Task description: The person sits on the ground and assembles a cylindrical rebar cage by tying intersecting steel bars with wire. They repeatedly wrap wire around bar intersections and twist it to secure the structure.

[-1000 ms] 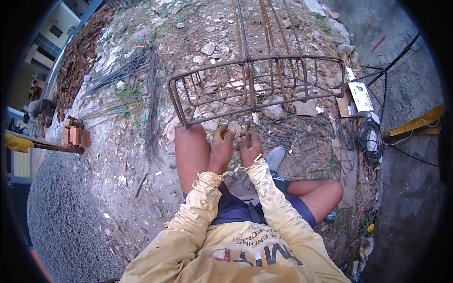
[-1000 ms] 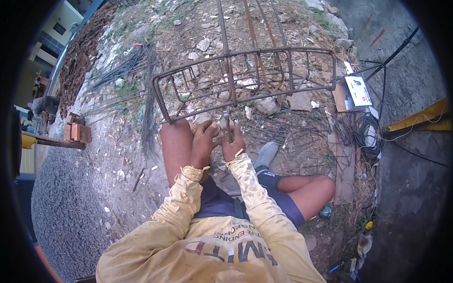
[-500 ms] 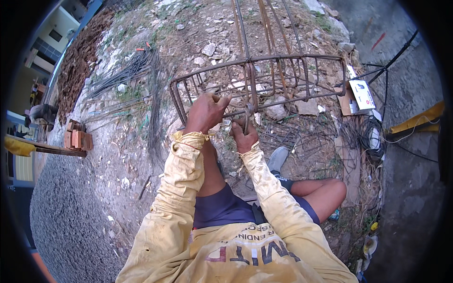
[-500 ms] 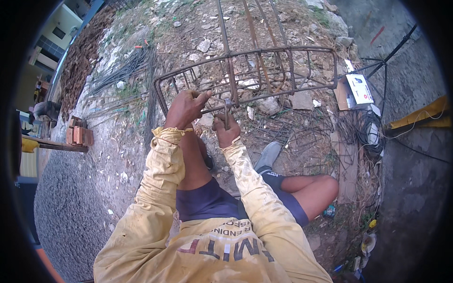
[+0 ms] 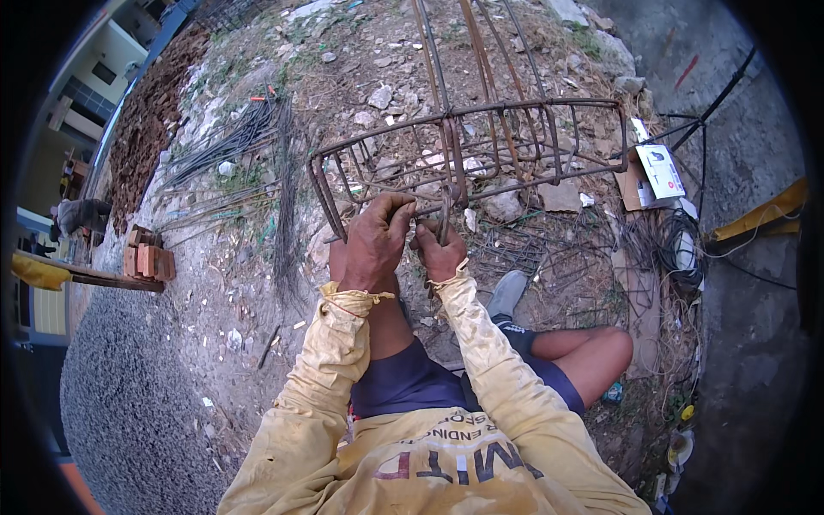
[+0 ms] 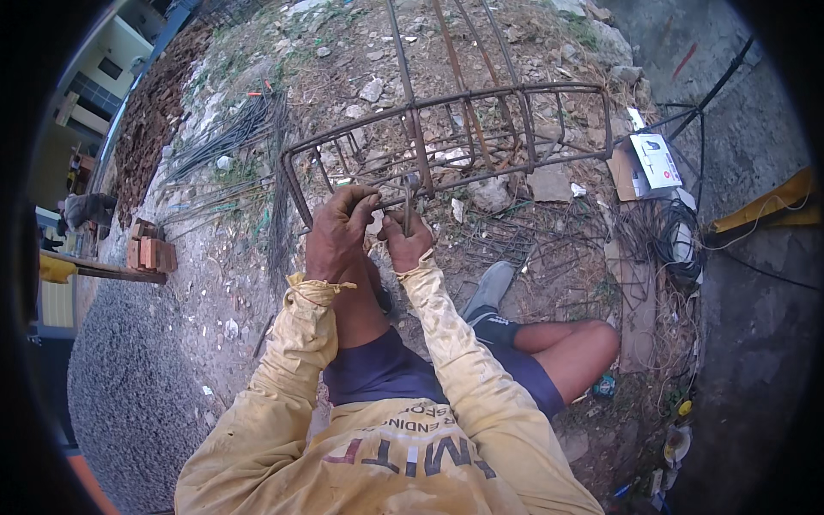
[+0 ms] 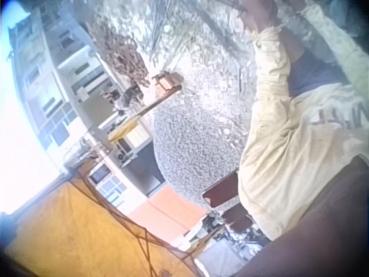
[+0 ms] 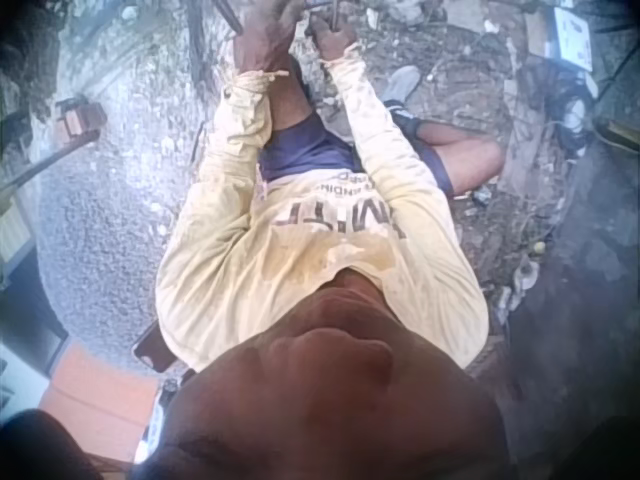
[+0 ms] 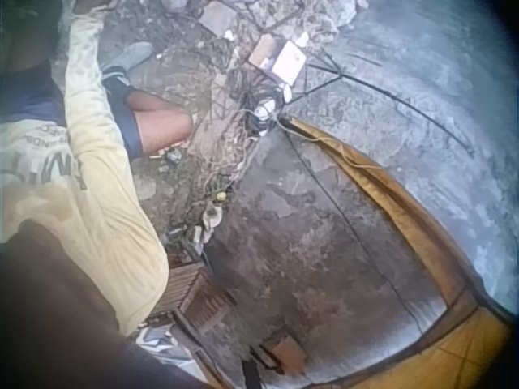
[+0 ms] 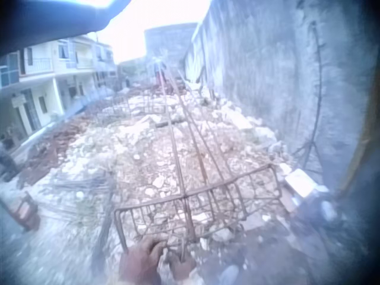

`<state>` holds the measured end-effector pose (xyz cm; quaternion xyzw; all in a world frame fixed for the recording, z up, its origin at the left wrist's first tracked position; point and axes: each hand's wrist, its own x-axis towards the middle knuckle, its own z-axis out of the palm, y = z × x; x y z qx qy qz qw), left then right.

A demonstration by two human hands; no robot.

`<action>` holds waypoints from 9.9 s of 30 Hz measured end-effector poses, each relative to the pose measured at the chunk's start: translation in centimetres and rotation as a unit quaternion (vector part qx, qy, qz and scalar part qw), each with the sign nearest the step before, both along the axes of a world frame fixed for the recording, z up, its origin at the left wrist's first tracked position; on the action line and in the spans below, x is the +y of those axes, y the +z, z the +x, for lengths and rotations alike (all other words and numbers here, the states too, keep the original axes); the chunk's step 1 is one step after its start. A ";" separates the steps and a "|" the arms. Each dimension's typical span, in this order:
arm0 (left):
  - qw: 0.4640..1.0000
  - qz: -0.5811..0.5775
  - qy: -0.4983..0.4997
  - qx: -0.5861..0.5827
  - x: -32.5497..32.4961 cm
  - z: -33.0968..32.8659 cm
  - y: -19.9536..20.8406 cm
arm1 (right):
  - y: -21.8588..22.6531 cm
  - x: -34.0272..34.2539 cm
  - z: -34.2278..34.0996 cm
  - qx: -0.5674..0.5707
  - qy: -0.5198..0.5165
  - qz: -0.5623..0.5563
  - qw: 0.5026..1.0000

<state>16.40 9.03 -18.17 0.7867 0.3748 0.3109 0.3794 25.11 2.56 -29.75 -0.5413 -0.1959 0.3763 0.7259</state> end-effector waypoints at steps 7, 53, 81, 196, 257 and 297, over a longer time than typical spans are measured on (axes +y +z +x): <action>0.968 0.184 -0.107 0.133 -0.8 -2.5 0.6 | 1.4 -0.9 2.3 0.041 0.101 -0.028 0.994; 0.875 0.029 -0.360 0.323 6.9 1.1 -1.9 | 4.8 -5.7 -1.9 -0.337 0.021 -0.164 0.927; 0.874 -0.275 -0.224 0.332 5.3 4.5 1.1 | -0.6 -3.0 0.2 0.148 0.042 0.034 0.987; 0.952 -0.058 -0.200 0.225 21.5 7.6 7.9 | 10.1 0.6 7.5 -0.725 -0.129 -0.214 0.642; 0.903 0.166 -0.302 0.257 25.5 7.9 4.1 | 9.6 1.4 8.3 -0.450 0.121 -0.137 0.874; 0.951 -0.049 -0.204 0.227 19.1 6.8 8.1 | 9.7 -0.3 3.5 -0.460 -0.002 -0.247 0.853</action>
